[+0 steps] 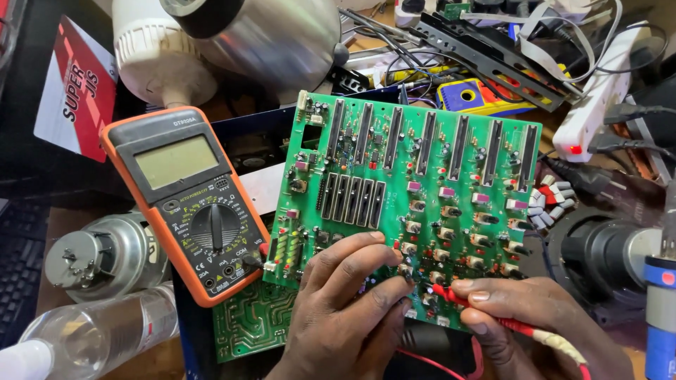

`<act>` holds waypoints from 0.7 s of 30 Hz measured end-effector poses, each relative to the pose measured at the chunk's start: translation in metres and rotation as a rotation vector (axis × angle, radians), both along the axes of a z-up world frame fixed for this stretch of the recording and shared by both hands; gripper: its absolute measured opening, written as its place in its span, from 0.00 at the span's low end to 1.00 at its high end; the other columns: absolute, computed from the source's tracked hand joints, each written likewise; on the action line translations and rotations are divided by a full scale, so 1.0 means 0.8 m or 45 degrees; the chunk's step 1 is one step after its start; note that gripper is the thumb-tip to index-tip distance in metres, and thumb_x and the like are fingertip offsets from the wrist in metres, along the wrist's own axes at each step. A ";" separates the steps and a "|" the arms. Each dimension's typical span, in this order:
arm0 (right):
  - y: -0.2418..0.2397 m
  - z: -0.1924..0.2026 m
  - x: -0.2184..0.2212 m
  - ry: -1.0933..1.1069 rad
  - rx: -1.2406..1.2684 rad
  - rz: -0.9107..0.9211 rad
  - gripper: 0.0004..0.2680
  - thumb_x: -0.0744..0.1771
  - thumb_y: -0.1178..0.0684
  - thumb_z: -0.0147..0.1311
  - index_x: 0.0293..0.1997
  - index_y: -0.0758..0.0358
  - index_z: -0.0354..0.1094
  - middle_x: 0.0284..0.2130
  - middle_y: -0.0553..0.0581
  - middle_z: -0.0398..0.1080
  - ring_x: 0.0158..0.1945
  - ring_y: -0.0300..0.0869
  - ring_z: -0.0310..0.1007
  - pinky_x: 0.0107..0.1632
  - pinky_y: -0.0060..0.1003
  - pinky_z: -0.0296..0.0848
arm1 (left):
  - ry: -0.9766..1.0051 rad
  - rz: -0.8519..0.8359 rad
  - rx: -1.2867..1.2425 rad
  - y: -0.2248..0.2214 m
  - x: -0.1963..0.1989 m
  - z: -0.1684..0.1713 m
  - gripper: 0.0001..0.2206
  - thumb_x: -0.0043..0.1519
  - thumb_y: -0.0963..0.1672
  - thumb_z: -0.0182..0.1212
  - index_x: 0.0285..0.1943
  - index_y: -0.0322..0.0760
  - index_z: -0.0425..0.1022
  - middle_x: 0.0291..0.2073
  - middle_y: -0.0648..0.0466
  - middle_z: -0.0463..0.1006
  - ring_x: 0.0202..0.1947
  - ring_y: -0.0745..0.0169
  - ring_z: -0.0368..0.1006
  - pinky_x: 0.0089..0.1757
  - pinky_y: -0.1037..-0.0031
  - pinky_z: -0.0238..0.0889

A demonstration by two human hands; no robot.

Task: Testing electronic components on a printed circuit board with a multimeter and soldering a connection.

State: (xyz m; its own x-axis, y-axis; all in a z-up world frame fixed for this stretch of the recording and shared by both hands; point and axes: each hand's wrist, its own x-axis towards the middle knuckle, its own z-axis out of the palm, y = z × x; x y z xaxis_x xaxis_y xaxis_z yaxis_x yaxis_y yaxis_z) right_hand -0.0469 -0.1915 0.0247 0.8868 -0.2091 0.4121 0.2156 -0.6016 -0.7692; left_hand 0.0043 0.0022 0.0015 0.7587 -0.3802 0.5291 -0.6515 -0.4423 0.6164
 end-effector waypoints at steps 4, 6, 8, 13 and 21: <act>-0.005 -0.009 -0.005 0.016 0.094 -0.006 0.04 0.66 0.58 0.58 0.39 0.67 0.75 0.40 0.64 0.84 0.42 0.43 0.90 0.53 0.32 0.84 | -0.010 -0.005 0.010 0.001 -0.001 -0.005 0.10 0.73 0.46 0.54 0.45 0.40 0.80 0.56 0.50 0.78 0.63 0.42 0.76 0.54 0.52 0.65; -0.008 -0.012 -0.004 -0.023 0.056 0.032 0.04 0.65 0.58 0.58 0.40 0.67 0.75 0.41 0.63 0.84 0.43 0.42 0.89 0.53 0.31 0.84 | 0.007 0.008 0.009 0.000 -0.002 -0.005 0.10 0.74 0.46 0.55 0.45 0.42 0.81 0.56 0.50 0.78 0.63 0.43 0.76 0.53 0.52 0.64; -0.006 -0.010 -0.004 -0.018 0.057 0.021 0.04 0.65 0.58 0.58 0.39 0.67 0.75 0.40 0.62 0.84 0.43 0.42 0.89 0.53 0.30 0.84 | 0.003 0.010 0.029 0.001 -0.002 -0.006 0.09 0.73 0.46 0.56 0.45 0.42 0.81 0.56 0.50 0.78 0.64 0.43 0.75 0.53 0.51 0.65; -0.003 -0.011 -0.007 -0.009 0.047 -0.017 0.04 0.66 0.58 0.58 0.39 0.66 0.75 0.39 0.61 0.84 0.42 0.42 0.89 0.51 0.30 0.83 | -0.033 0.003 0.040 0.000 0.001 -0.002 0.06 0.71 0.45 0.58 0.45 0.42 0.80 0.56 0.50 0.78 0.63 0.43 0.76 0.54 0.52 0.66; -0.015 -0.006 -0.010 0.034 -0.146 0.098 0.06 0.66 0.53 0.60 0.44 0.56 0.78 0.44 0.50 0.86 0.45 0.34 0.87 0.53 0.27 0.80 | -0.047 -0.010 0.017 -0.001 0.003 0.003 0.05 0.70 0.43 0.58 0.44 0.42 0.80 0.53 0.51 0.78 0.61 0.44 0.77 0.53 0.56 0.65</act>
